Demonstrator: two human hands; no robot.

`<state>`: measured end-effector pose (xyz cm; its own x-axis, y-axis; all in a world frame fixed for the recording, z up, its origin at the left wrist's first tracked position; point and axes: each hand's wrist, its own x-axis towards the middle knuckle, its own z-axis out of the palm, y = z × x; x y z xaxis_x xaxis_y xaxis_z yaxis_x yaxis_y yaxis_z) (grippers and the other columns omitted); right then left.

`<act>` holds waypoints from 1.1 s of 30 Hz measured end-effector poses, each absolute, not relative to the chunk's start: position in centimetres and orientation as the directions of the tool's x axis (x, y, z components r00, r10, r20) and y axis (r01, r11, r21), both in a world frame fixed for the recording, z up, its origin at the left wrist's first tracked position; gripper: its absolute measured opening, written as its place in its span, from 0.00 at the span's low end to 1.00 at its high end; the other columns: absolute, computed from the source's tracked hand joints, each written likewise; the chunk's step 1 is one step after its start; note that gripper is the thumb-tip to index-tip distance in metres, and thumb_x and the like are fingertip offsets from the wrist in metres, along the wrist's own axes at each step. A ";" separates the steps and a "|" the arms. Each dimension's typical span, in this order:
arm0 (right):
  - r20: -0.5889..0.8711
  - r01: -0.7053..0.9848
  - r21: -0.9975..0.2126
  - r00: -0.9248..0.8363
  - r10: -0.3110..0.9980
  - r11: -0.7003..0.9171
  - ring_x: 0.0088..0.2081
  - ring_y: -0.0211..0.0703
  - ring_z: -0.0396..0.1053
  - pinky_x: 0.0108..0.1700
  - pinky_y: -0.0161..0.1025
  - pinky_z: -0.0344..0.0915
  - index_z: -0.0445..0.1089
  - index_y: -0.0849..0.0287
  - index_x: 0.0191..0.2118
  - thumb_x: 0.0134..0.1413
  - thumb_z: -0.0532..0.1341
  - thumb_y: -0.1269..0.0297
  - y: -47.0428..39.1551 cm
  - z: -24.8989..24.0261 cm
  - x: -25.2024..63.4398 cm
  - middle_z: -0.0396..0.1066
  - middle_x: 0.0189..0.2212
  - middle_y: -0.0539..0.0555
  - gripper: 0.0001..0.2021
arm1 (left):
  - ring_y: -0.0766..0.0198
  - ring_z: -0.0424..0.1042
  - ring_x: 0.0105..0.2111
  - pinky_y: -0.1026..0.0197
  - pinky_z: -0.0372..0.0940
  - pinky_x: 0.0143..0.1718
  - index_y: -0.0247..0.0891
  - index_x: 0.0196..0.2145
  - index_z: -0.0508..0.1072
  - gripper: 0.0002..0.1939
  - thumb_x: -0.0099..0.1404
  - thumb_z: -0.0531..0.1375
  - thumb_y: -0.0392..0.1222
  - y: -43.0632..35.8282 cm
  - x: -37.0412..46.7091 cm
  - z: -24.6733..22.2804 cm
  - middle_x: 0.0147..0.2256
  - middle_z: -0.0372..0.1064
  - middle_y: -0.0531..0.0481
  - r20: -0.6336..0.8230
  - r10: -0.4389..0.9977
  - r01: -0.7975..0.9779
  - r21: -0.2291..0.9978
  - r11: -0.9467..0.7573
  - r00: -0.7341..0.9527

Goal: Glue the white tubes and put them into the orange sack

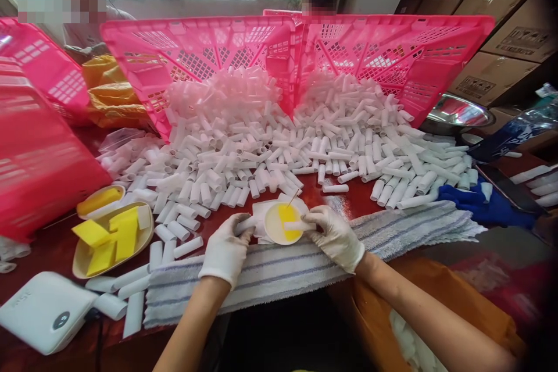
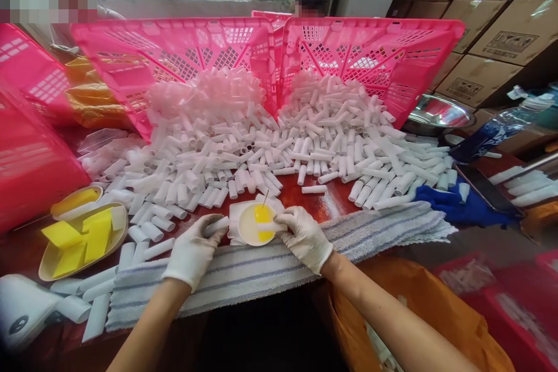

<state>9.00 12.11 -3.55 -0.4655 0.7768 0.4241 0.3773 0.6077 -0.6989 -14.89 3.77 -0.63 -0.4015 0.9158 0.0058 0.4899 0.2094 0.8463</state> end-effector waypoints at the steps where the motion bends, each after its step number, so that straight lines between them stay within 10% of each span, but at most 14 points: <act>1: 0.396 0.400 -0.708 -0.457 0.796 0.582 0.41 0.46 0.68 0.44 0.45 0.67 0.68 0.57 0.45 0.49 0.63 0.61 12.1 -3.6 9.1 0.70 0.39 0.56 0.17 | 0.61 0.72 0.40 0.58 0.65 0.46 0.39 0.43 0.69 0.18 0.57 0.58 0.48 3.7 -14.6 -0.4 0.40 0.73 0.48 -0.013 0.912 0.414 0.888 0.199 -0.410; 5: 0.250 0.487 -0.707 -0.506 0.825 0.513 0.38 0.45 0.69 0.42 0.45 0.67 0.67 0.58 0.46 0.54 0.58 0.60 12.0 -3.4 9.2 0.71 0.38 0.56 0.14 | 0.61 0.72 0.39 0.59 0.67 0.43 0.38 0.41 0.69 0.18 0.54 0.60 0.49 3.6 -13.7 0.6 0.40 0.73 0.48 -0.084 0.909 0.277 0.938 0.211 -0.409; 19: 0.516 0.492 -0.439 -0.547 0.660 0.752 0.36 0.43 0.64 0.41 0.43 0.63 0.71 0.51 0.37 0.56 0.56 0.66 10.9 -1.9 9.8 0.69 0.32 0.54 0.07 | 0.62 0.73 0.34 0.60 0.68 0.38 0.37 0.39 0.69 0.18 0.52 0.62 0.49 2.9 -12.7 0.4 0.35 0.73 0.48 -0.147 0.926 0.271 0.930 0.250 -0.349; 25: 0.194 0.206 -0.941 -0.320 0.927 0.268 0.36 0.42 0.68 0.37 0.38 0.67 0.67 0.55 0.41 0.51 0.60 0.54 9.2 -0.6 9.0 0.69 0.37 0.55 0.13 | 0.65 0.71 0.29 0.63 0.67 0.31 0.36 0.38 0.69 0.20 0.50 0.64 0.48 2.8 -10.8 1.1 0.34 0.72 0.48 -0.223 0.962 0.080 0.968 0.238 -0.161; 29: 0.052 0.230 -0.959 -0.428 0.902 0.164 0.34 0.41 0.68 0.35 0.36 0.67 0.68 0.57 0.38 0.51 0.60 0.54 8.6 1.1 9.2 0.71 0.33 0.53 0.13 | 0.64 0.69 0.29 0.64 0.64 0.29 0.37 0.38 0.72 0.18 0.52 0.62 0.49 2.3 -10.1 1.8 0.31 0.72 0.49 -0.135 0.988 0.263 0.953 0.150 -0.075; 33: 0.246 0.375 -0.794 -0.523 0.817 0.479 0.29 0.40 0.67 0.33 0.36 0.64 0.69 0.56 0.31 0.57 0.53 0.61 7.4 1.5 9.3 0.70 0.26 0.51 0.10 | 0.63 0.68 0.25 0.62 0.61 0.29 0.38 0.30 0.72 0.18 0.63 0.49 0.52 1.7 -8.3 1.7 0.25 0.70 0.49 -0.035 0.999 0.469 0.882 0.046 -0.032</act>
<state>9.26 7.35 1.54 -0.5225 0.8165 0.2455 0.3747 0.4785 -0.7941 -8.29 1.75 1.66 -0.0319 0.9989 -0.0347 0.4686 0.0456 0.8822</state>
